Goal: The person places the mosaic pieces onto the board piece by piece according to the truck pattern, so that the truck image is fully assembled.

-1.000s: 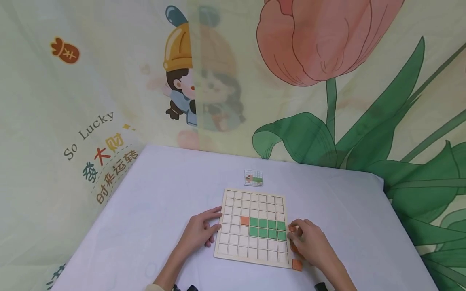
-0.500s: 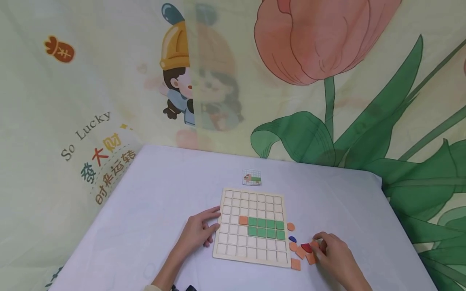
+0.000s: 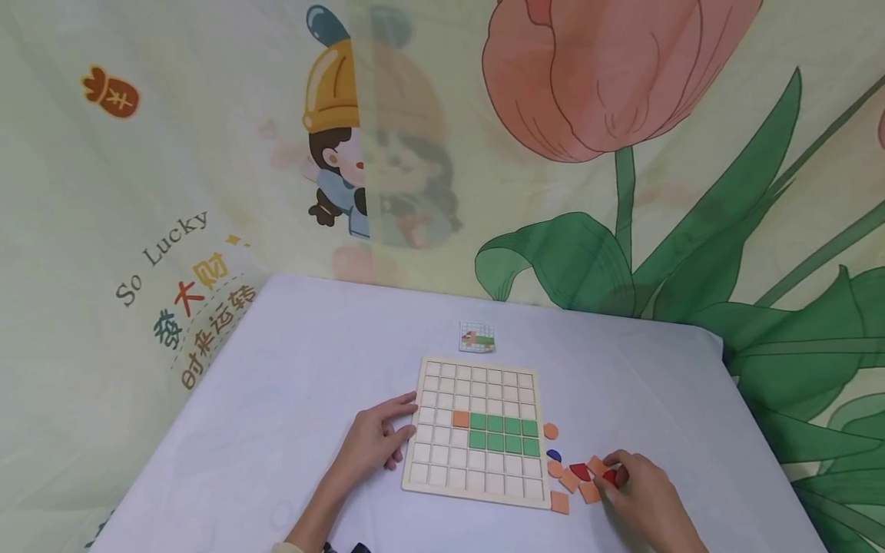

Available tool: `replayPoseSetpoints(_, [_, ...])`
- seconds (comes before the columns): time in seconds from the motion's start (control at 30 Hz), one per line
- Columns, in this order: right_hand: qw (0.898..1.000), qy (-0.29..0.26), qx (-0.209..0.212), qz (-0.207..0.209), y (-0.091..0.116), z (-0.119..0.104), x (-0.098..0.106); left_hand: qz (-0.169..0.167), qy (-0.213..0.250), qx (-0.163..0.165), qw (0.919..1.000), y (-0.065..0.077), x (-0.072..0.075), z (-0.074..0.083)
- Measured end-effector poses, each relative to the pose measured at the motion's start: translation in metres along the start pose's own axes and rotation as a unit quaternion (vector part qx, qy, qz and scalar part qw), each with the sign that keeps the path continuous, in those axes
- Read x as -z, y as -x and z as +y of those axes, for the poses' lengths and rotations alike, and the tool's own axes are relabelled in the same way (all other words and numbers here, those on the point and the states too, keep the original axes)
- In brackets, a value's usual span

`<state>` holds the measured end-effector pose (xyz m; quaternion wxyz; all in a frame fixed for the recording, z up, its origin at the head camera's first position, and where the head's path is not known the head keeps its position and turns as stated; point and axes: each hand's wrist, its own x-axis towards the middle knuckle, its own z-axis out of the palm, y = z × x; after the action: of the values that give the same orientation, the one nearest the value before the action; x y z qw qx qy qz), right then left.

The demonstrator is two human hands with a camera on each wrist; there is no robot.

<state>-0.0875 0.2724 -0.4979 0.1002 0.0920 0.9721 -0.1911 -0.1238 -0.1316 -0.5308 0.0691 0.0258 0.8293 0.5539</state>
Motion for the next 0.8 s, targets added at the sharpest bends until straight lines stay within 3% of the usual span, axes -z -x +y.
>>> replayPoseSetpoints(0.3, [1.000, -0.001, -0.005, 0.005, -0.002, -0.004, 0.000, -0.001, 0.004, -0.003, 1.0000, 0.000, 0.000, 0.000])
replayPoseSetpoints(0.5, [1.000, -0.018, -0.002, 0.008, 0.000, -0.020, -0.001, -0.003, 0.007, -0.001, 1.0000, 0.000, -0.001, -0.002])
replayPoseSetpoints(0.8, [0.996, -0.039, 0.083, 0.022, 0.007, -0.057, -0.012, 0.000, 0.004, -0.002, 1.0000, 0.000, 0.000, -0.002])
